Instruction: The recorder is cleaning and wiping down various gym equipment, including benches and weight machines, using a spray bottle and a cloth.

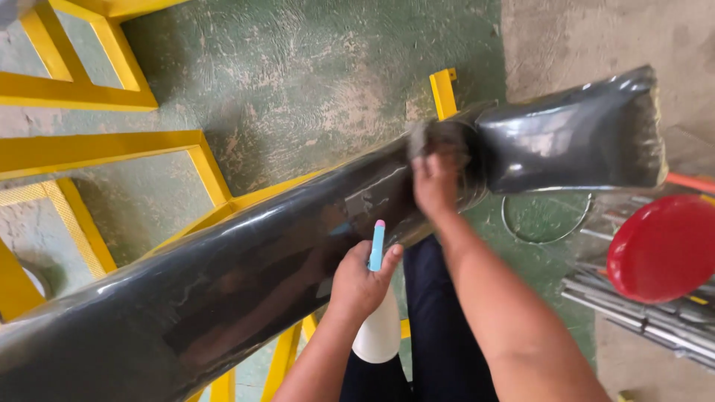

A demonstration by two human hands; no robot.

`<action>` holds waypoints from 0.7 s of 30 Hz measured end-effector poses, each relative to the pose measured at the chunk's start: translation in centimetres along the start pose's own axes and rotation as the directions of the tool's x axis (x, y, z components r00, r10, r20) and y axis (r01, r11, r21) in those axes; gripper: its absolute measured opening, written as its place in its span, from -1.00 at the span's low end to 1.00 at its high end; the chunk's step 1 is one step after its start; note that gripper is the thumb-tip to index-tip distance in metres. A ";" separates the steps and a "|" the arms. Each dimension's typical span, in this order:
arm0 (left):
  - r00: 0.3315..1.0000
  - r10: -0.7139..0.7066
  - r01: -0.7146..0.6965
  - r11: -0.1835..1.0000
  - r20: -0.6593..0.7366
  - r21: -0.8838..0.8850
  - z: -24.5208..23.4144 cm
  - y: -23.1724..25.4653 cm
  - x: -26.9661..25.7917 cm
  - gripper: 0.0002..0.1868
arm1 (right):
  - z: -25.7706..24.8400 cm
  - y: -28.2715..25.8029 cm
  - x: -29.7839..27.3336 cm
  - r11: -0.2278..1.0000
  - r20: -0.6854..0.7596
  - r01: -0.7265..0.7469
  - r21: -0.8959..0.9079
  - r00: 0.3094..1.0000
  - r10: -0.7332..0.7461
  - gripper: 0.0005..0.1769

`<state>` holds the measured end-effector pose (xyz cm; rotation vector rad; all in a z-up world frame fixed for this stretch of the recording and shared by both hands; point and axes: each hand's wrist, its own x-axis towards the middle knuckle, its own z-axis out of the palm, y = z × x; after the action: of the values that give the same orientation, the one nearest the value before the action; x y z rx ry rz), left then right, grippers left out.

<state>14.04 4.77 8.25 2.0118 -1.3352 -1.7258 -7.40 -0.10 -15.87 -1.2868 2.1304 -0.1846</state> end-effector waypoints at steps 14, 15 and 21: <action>0.975 -0.184 0.164 0.974 -0.124 -0.155 5.0 3.5 3.6 -0.37 | -6.7 0.5 8.4 0.818 0.164 0.562 -0.126 0.825 -0.541 -0.55; 0.970 -0.208 0.185 0.967 -0.126 -0.174 5.5 3.5 3.8 -0.36 | -6.2 1.6 10.4 0.817 0.174 0.543 -0.191 0.838 -0.517 -0.52; 0.942 -0.284 0.198 0.902 -0.182 -0.383 7.6 3.3 3.6 -0.43 | -5.0 -8.9 5.1 0.787 0.387 0.600 0.144 0.698 -0.603 -0.62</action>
<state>5.55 3.37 5.39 2.1428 -0.6577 -1.6159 -5.32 -9.95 -10.40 -1.8076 1.2876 -0.1680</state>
